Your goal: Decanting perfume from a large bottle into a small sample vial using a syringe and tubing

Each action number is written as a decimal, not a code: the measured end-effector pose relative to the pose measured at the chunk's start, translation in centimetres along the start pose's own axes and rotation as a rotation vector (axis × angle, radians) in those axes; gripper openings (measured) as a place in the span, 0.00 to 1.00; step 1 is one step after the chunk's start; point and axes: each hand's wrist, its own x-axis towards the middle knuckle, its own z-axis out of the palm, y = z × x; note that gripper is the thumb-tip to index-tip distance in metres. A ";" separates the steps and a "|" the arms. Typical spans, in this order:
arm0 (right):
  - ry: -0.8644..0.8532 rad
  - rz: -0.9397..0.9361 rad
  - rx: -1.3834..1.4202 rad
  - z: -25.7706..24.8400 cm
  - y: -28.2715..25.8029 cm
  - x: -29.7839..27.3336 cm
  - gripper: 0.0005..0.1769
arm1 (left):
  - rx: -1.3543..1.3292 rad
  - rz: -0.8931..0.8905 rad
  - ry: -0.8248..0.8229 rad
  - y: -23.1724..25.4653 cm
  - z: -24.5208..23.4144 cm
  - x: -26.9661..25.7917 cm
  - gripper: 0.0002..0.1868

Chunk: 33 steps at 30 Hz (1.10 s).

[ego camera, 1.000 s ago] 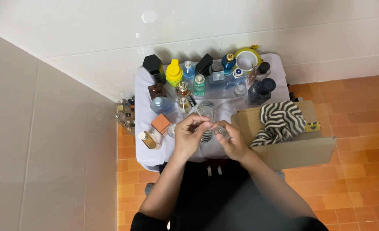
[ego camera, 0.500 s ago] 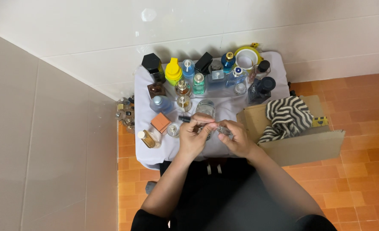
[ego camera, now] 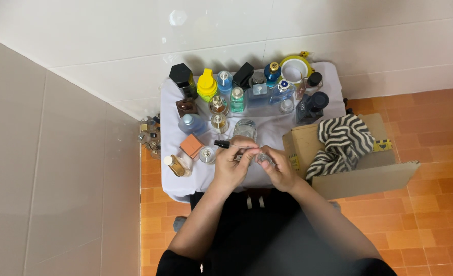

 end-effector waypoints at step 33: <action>0.149 0.012 -0.047 1.1 1.3 -2.1 0.26 | 0.646 0.233 -0.342 3.2 -0.8 1.3 0.15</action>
